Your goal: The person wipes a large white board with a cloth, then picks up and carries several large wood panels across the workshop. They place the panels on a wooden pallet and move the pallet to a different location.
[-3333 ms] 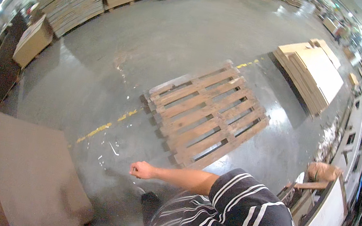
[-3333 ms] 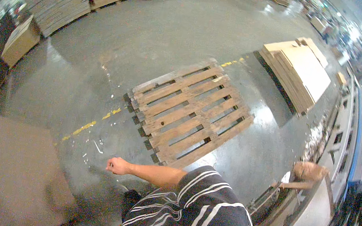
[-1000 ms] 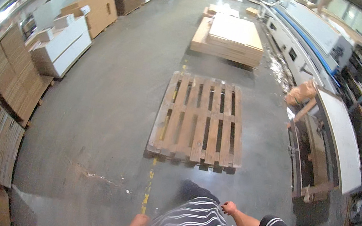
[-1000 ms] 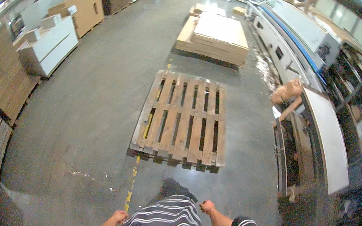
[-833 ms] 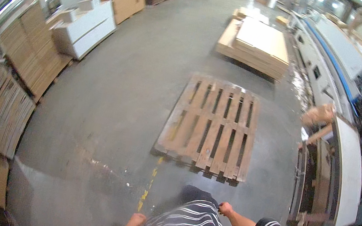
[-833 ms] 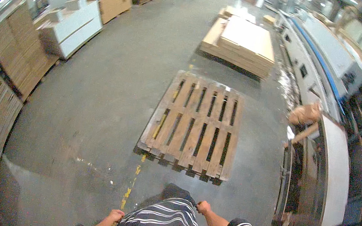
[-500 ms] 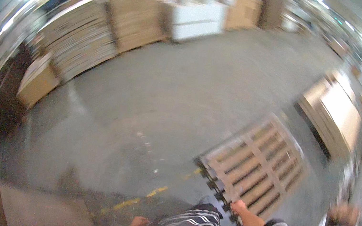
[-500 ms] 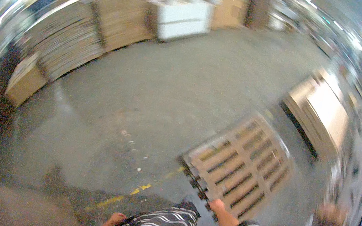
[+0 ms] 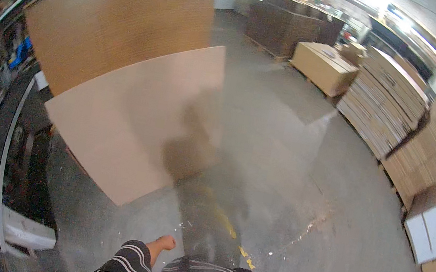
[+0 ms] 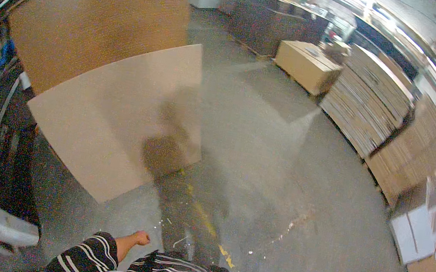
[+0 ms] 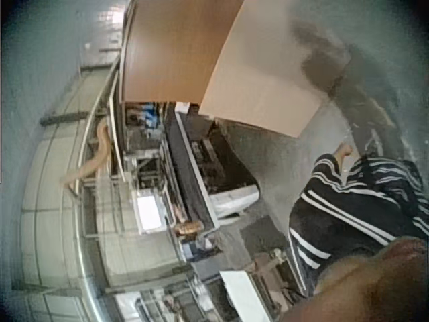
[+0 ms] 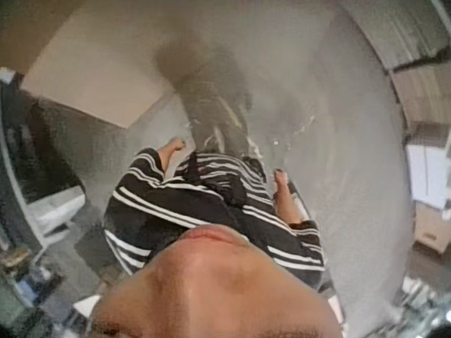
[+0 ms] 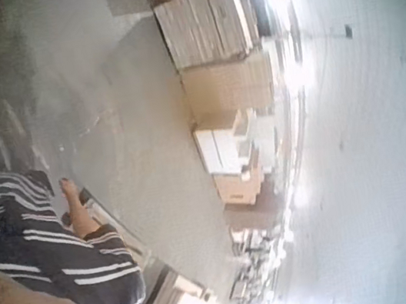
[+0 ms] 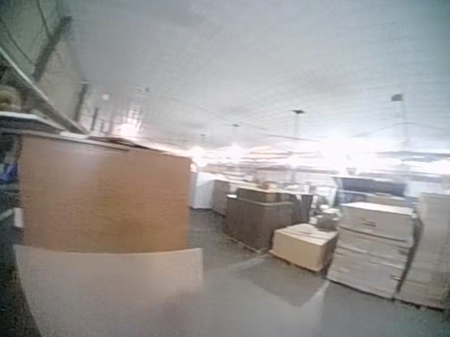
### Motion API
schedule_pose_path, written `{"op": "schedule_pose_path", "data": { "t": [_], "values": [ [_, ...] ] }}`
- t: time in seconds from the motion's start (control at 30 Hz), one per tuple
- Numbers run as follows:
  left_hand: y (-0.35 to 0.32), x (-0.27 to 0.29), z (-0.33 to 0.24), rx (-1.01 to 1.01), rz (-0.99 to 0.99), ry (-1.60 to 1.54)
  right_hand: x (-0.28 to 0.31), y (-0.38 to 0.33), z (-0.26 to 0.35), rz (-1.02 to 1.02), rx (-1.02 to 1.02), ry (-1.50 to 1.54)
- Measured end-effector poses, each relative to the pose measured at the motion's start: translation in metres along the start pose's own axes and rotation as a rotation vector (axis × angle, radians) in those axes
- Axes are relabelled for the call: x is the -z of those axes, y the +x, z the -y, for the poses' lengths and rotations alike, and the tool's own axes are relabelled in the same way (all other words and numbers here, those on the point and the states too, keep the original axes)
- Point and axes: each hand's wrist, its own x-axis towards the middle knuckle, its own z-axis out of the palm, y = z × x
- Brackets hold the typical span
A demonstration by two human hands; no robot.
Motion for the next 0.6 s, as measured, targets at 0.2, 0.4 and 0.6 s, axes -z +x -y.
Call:
{"op": "schedule_pose_path", "data": {
  "t": [0.2, 0.4, 0.6],
  "values": [
    [0.002, 0.073, 0.024, 0.241, -0.123, -0.302, -0.046, 0.073, 0.097, 0.152, 0.148, -0.259],
    [0.009, 0.212, 0.029, 0.403, -0.580, -0.475, -0.064, 0.157, 0.162, 0.343, -0.156, -0.469],
    [0.002, 0.351, 0.042, 0.505, -1.010, -0.516, -0.096, 0.286, 0.355, 0.177, 0.269, -0.780]
  ]
}}
